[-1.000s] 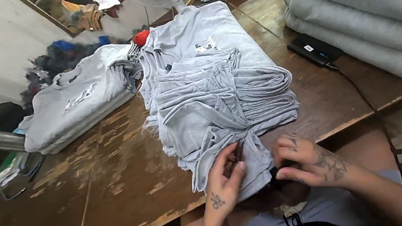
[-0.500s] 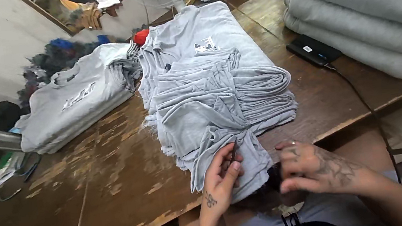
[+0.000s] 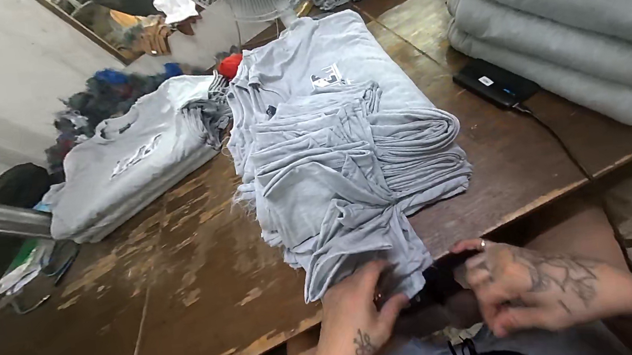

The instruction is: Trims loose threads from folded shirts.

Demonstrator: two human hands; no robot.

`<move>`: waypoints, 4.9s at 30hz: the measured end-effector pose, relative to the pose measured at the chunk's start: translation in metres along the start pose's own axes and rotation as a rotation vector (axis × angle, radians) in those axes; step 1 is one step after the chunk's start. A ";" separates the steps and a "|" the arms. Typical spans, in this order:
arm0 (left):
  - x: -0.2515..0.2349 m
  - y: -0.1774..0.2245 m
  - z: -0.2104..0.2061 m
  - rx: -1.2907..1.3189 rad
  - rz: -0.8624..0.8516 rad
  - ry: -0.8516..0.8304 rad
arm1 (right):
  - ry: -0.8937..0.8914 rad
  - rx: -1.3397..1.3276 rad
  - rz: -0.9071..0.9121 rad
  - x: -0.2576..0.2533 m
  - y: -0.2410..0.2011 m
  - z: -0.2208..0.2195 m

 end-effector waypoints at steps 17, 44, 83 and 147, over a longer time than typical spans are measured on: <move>-0.048 0.002 0.002 0.430 0.031 0.192 | 0.355 0.156 -0.250 -0.072 0.029 -0.019; -0.055 -0.002 -0.029 0.858 0.086 0.405 | 0.407 0.498 -0.347 -0.069 0.025 -0.024; -0.051 0.038 0.002 -0.413 -0.396 -0.097 | 0.486 0.487 -0.338 -0.024 0.008 -0.016; 0.016 -0.001 0.026 -0.103 -0.251 0.021 | 0.474 -0.014 -0.255 -0.022 -0.008 -0.025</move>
Point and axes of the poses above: each hand's wrist, its own x-axis away from the middle knuckle, its own z-axis out of the back of the hand, y = z × x, the point moved 1 cm from there along -x, towards the middle knuckle, and after that the axes turned 13 degrees about x, right-handed, at the moved point
